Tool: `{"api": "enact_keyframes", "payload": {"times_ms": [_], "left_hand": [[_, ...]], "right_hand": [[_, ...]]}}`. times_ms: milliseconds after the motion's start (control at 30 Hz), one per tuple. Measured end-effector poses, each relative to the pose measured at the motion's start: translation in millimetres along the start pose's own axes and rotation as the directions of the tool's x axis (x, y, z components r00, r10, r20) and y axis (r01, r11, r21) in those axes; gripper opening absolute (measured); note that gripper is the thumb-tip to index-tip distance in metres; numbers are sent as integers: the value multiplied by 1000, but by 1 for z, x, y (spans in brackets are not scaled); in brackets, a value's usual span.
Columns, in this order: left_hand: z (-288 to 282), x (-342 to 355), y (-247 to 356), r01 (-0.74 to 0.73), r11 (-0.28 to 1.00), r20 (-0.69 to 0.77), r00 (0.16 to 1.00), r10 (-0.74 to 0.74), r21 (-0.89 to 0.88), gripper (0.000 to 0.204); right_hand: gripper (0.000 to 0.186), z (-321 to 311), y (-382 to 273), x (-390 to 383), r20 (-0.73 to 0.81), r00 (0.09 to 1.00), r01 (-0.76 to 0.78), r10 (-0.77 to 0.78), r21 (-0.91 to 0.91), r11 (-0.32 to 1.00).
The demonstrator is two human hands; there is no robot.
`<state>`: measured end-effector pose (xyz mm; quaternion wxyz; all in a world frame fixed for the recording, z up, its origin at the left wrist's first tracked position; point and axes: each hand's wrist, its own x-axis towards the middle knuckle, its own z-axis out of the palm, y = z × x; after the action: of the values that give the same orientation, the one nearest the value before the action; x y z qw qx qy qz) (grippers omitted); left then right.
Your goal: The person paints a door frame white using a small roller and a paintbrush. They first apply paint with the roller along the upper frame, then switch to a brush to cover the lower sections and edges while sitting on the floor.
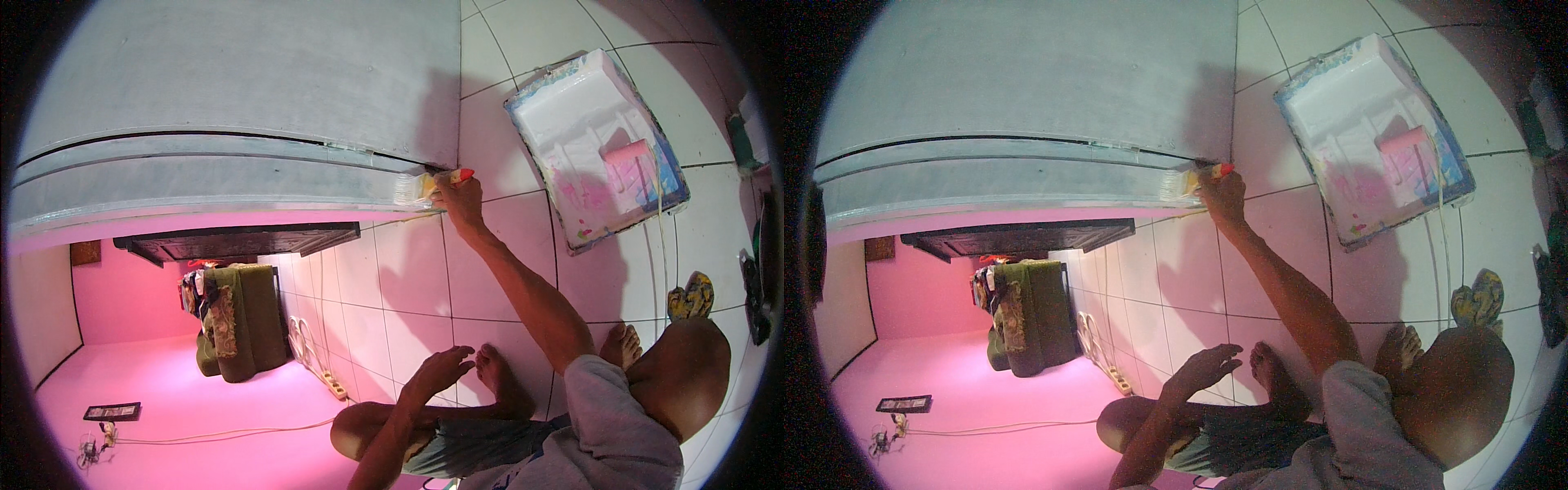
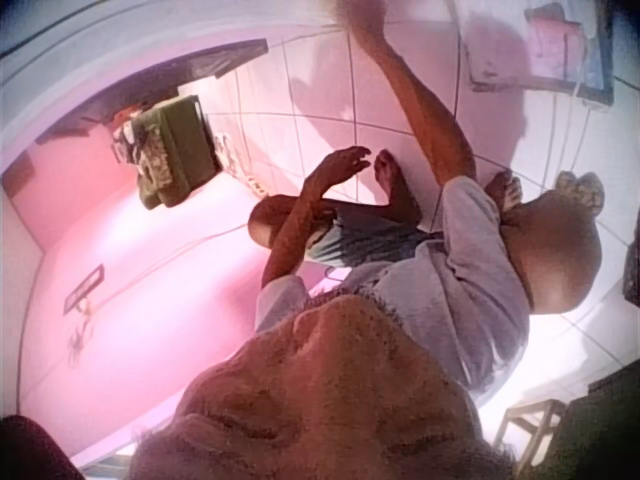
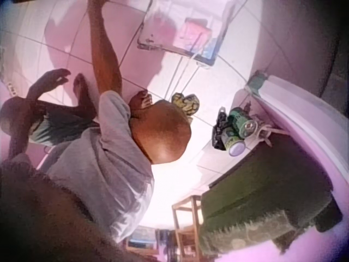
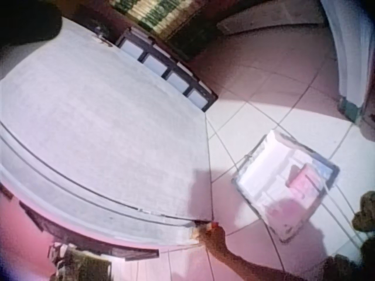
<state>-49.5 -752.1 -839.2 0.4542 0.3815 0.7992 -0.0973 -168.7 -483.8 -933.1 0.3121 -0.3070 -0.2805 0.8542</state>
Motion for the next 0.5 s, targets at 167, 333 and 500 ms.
{"api": "enact_keyframes", "payload": {"times_ms": [167,333,500], "left_hand": [[-1,0,2,32,999,29,999,-32,8,41],[-1,-3,2,41,999,26,999,-41,-2,41],[-2,-3,4,56,998,33,998,-56,-12,41]], "right_hand": [[28,20,-25,-4,107,911,388,-397,-545,743],[23,76,-96,-42,290,830,556,-476,-361,749],[18,63,-104,-41,271,831,539,-486,-176,824]]}}
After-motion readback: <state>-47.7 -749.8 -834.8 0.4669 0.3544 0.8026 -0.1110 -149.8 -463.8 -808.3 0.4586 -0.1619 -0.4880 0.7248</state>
